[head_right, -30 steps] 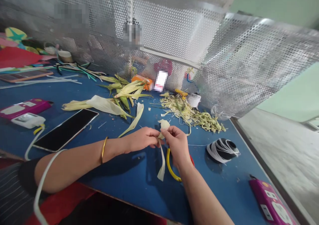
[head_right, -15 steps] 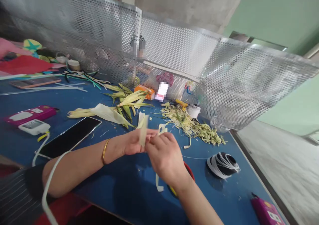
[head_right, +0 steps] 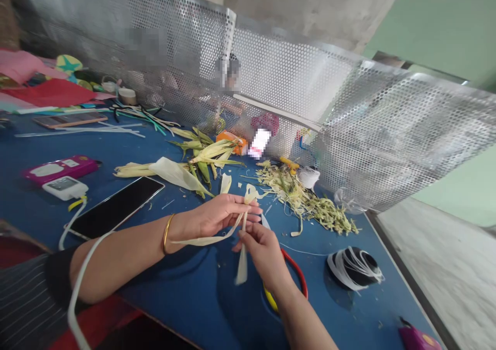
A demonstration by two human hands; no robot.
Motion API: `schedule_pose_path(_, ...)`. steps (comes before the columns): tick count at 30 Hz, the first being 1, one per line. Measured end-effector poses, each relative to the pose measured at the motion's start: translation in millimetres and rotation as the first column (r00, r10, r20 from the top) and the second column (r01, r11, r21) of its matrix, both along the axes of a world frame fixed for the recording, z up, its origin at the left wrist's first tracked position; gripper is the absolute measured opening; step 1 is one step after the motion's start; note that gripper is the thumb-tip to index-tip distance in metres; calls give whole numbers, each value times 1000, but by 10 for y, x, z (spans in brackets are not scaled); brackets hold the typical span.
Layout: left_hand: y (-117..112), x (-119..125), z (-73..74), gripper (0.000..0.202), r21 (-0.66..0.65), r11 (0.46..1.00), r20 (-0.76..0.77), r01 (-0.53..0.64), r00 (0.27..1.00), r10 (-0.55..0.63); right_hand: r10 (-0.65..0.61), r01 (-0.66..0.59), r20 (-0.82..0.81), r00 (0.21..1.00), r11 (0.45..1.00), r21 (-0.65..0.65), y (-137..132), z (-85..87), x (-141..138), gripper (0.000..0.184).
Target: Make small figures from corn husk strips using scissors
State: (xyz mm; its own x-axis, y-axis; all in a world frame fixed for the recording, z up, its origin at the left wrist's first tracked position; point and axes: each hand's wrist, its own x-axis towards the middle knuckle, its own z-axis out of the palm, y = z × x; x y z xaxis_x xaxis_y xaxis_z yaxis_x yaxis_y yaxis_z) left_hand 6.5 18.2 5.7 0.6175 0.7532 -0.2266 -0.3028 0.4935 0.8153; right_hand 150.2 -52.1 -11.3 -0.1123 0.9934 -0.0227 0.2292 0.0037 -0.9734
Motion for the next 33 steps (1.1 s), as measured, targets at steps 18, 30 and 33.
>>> schedule_pose_path(18, -24, -52, 44, 33, 178, 924, -300, 338, 913, -277, -306, -34, 474, 826, 811, 584, 17, 76, 390, 23)
schedule_pose_path(30, -1, -67, 40, 17, 126, 903, -305, 410, 882, -358, -166, -60, 415, 895, 876, 479, 23, 110, 403, 20)
schedule_pose_path(33, 12, -74, 33, 18, 73, 913, -271, 401, 889, -369, -303, 41, 413, 859, 844, 535, -22, 144, 403, 21)
